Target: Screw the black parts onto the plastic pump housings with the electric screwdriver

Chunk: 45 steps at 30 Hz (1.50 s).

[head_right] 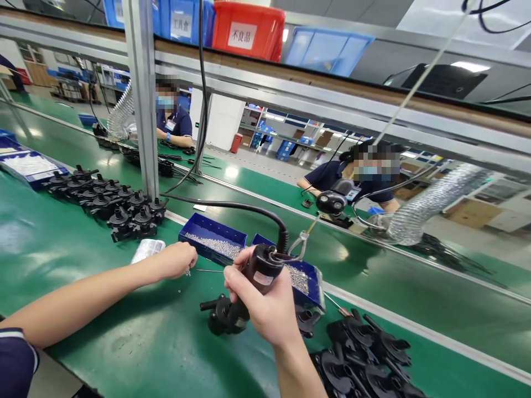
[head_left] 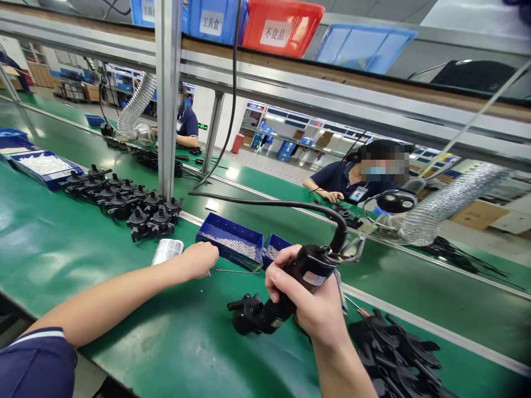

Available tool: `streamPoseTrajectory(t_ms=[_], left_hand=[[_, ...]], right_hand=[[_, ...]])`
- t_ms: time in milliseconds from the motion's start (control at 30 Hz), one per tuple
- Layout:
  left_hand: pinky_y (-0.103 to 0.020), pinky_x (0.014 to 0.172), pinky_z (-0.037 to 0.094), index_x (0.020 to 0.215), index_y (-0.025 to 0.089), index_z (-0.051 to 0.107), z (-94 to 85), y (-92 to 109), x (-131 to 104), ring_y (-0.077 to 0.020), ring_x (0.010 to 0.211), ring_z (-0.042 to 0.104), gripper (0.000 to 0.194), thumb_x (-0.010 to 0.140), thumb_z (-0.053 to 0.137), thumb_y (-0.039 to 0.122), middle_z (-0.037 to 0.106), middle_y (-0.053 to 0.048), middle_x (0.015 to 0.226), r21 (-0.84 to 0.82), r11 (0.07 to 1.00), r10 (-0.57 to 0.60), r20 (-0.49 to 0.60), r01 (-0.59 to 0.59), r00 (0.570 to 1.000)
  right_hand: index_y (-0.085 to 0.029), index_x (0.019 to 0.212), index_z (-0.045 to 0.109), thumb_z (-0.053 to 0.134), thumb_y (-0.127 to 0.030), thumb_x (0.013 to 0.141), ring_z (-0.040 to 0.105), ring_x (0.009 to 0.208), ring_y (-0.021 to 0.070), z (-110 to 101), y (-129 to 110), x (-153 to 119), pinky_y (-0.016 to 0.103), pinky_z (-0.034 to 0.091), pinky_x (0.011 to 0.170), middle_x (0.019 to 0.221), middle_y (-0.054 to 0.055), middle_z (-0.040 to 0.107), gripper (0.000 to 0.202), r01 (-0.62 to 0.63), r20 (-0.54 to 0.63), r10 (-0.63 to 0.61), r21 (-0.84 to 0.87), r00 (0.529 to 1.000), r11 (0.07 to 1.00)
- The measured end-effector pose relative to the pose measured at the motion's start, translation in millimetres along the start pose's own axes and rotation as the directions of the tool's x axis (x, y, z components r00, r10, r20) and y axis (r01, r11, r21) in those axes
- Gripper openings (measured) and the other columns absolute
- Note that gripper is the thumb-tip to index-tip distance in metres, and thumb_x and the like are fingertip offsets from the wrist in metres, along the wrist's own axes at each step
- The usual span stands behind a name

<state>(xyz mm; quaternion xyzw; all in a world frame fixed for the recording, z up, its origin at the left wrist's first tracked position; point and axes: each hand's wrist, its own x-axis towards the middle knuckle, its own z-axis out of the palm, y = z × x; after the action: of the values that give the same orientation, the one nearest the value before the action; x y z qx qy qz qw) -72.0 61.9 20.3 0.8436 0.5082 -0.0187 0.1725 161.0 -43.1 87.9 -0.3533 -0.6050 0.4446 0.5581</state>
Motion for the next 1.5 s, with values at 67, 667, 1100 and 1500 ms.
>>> streamPoseTrajectory(t_ms=[67,667,1100,1500], left_hand=[[-0.037,0.087,0.057,0.078,0.016,0.079,1.8,0,1,-0.0317,0.092,0.078,0.024,0.070,0.072,-0.006,0.081,-0.015,0.092,0.019,1.000,0.001,0.004,-0.001,1.000],[-0.036,0.085,0.059,0.079,0.013,0.078,11.7,-5,9,-0.0324,0.089,0.079,0.027,0.071,0.067,-0.010,0.080,-0.017,0.087,0.083,0.996,0.039,-0.013,-0.038,0.999],[-0.030,0.077,0.056,0.081,0.019,0.083,15.4,-17,18,-0.0283,0.087,0.080,0.024,0.073,0.077,-0.003,0.082,-0.010,0.084,0.129,0.986,0.106,0.019,-0.108,0.994],[-0.034,0.083,0.058,0.101,0.012,0.077,31.1,30,-5,-0.0297,0.098,0.077,0.030,0.080,0.062,-0.002,0.079,-0.015,0.105,0.002,0.993,0.114,-0.038,-0.114,0.993]], right_hand=[[-0.021,0.096,0.065,0.085,-0.038,0.097,0.063,0.051,0.0162,-3,-3,-2,0.026,0.053,0.050,0.070,0.001,0.069,0.027,-0.014,0.025,0.014,-0.008,1.000,1.000],[-0.020,0.090,0.070,0.088,-0.028,0.093,0.066,0.053,0.0171,-13,15,10,0.028,0.055,0.054,0.069,0.002,0.071,0.020,0.229,-0.268,-0.265,-0.156,0.926,0.961],[-0.022,0.095,0.068,0.086,-0.030,0.096,0.061,0.052,0.0142,-24,-1,0,0.024,0.050,0.051,0.073,0.001,0.069,0.019,0.179,-0.121,-0.161,0.146,0.979,0.973],[-0.022,0.097,0.067,0.087,-0.031,0.098,0.064,0.053,0.0130,-17,2,-1,0.021,0.052,0.052,0.072,0.000,0.071,0.022,0.092,-0.004,-0.093,0.118,0.996,0.989]])
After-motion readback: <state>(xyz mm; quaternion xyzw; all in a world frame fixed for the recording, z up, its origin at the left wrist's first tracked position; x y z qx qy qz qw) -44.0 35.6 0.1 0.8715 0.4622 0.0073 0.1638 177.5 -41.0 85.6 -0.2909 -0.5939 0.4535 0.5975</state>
